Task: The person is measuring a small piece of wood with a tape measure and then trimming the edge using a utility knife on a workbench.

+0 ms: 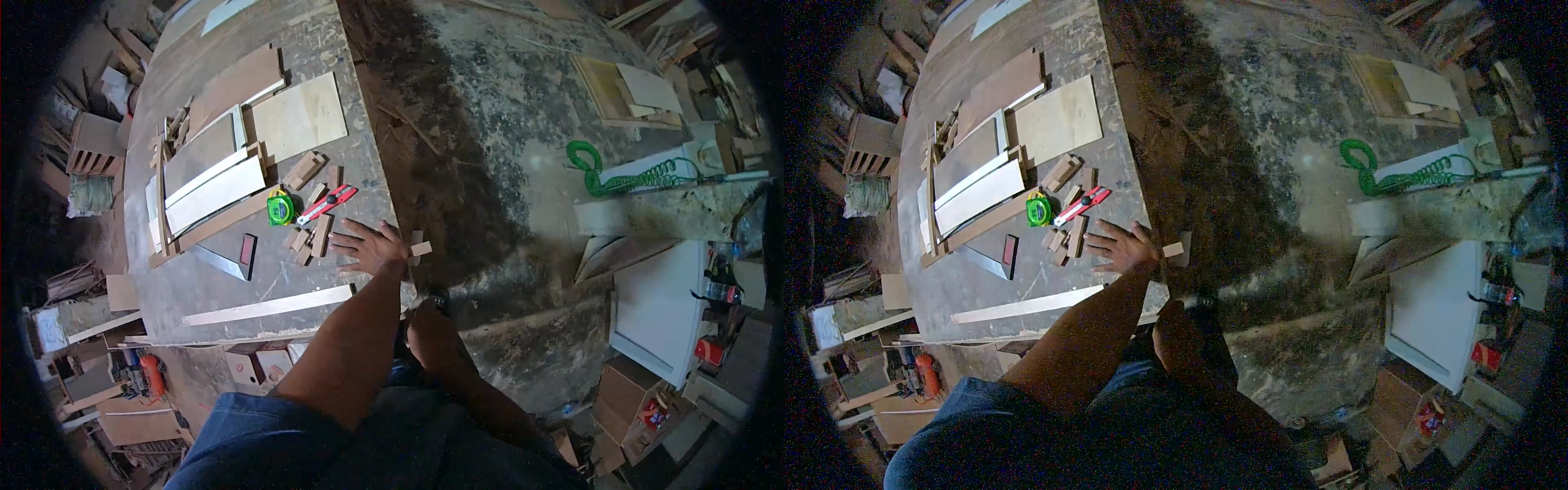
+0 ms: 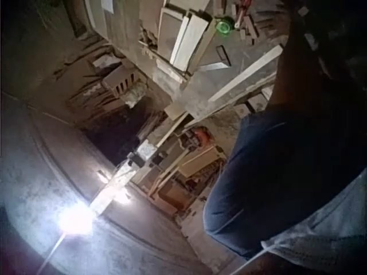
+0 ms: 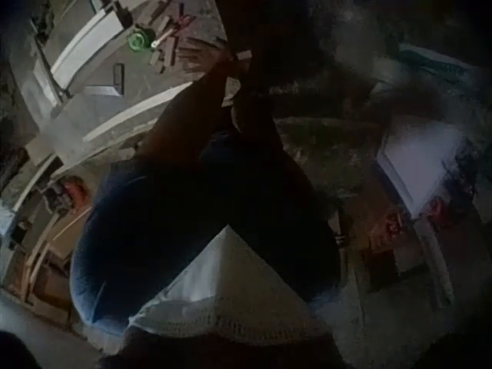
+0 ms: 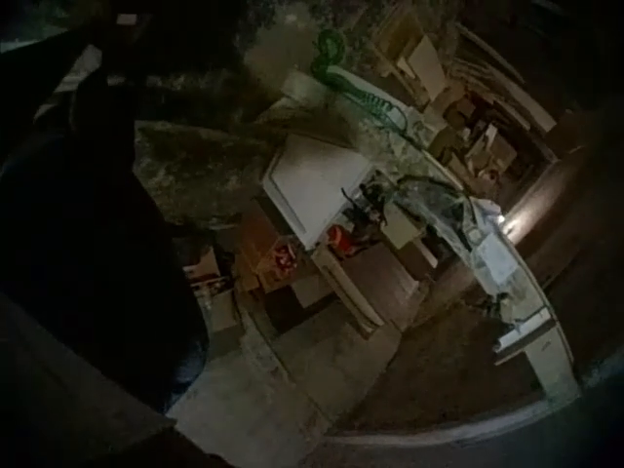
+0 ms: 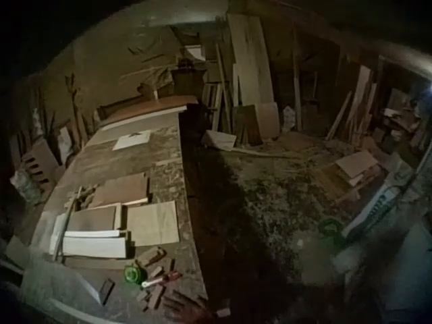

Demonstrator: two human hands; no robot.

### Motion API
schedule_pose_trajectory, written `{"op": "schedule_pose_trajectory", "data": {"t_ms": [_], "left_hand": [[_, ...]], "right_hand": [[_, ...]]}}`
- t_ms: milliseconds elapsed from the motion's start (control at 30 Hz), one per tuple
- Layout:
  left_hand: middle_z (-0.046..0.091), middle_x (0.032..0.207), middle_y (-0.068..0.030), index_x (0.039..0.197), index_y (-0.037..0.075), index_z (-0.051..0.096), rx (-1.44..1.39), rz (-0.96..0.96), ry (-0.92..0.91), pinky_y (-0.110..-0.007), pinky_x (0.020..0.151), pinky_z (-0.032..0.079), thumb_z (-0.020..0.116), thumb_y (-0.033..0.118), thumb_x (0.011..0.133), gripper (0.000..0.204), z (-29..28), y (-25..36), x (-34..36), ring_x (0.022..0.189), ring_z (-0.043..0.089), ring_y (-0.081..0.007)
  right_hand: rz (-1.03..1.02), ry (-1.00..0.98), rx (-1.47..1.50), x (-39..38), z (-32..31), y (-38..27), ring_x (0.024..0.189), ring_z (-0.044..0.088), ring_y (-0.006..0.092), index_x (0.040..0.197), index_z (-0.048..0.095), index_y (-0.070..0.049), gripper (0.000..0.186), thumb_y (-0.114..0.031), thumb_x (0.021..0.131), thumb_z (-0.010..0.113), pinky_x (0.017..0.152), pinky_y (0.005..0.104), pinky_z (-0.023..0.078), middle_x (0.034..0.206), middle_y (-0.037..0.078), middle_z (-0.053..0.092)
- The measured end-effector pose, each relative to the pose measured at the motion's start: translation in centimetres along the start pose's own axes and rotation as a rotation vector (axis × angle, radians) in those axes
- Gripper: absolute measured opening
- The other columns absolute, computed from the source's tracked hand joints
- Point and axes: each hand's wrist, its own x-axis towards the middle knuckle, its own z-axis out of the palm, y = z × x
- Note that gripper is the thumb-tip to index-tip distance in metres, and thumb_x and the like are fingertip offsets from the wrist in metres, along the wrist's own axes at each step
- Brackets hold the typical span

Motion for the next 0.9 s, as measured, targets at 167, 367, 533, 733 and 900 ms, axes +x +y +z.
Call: {"op": "schedule_pose_trajectory", "data": {"t_ms": [167, 367, 533, 733, 900], "left_hand": [[-0.005, 0.155, -0.0298, 0.153, 0.010, 0.005, 0.023, 0.007, -0.028, -0.074, 0.104, 0.004, 0.038, 0.050, 0.092, 0.080, 0.5, 0.2, -0.1, 0.143, -0.004, -0.0489], [-0.005, 0.155, -0.0296, 0.154, 0.011, 0.006, 0.029, 0.001, -0.031, -0.075, 0.103, 0.005, 0.035, 0.052, 0.092, 0.080, 0.9, -0.1, -0.2, 0.143, -0.002, -0.0488], [-0.005, 0.156, -0.0291, 0.154, 0.011, 0.006, 0.069, -0.007, 0.000, -0.076, 0.102, 0.003, 0.035, 0.054, 0.093, 0.080, 1.7, -0.3, 0.5, 0.144, -0.003, -0.0481], [-0.004, 0.156, -0.0293, 0.154, 0.011, 0.007, 0.029, 0.011, -0.041, -0.075, 0.103, 0.002, 0.034, 0.053, 0.093, 0.079, 1.6, 1.2, -0.6, 0.143, -0.003, -0.0487], [-0.005, 0.156, -0.0293, 0.154, 0.011, 0.008, 0.035, 0.003, -0.010, -0.075, 0.103, 0.003, 0.034, 0.053, 0.093, 0.079, 1.4, 0.6, -0.2, 0.143, -0.002, -0.0484]], "right_hand": [[0.200, -0.121, 0.177, 1.7, 2.7, 0.9, 0.056, 0.058, 0.0268, 0.093, 0.064, 0.003, 0.026, -0.020, 0.096, 0.051, 0.049, 0.0397, 0.045, 0.067, 0.013, 0.059], [0.234, -0.122, 0.335, 3.8, 5.2, 2.0, 0.058, 0.060, 0.0414, 0.107, 0.055, 0.007, 0.025, -0.009, 0.089, 0.053, 0.051, 0.0472, 0.049, 0.067, 0.023, 0.061], [0.117, -0.173, -0.027, -3.4, 6.4, 2.9, 0.054, 0.056, 0.0375, 0.103, 0.056, 0.006, 0.019, -0.008, 0.090, 0.052, 0.049, 0.0453, 0.047, 0.064, 0.020, 0.056], [0.108, -0.198, 0.141, 3.4, 4.0, 3.2, 0.065, 0.060, 0.0392, 0.105, 0.055, 0.006, 0.026, -0.014, 0.088, 0.056, 0.056, 0.0471, 0.049, 0.073, 0.023, 0.058], [0.173, -0.052, 0.301, 3.8, 6.5, 2.6, 0.070, 0.061, 0.0416, 0.108, 0.053, 0.007, 0.027, -0.012, 0.088, 0.055, 0.061, 0.0497, 0.051, 0.080, 0.025, 0.060]]}}
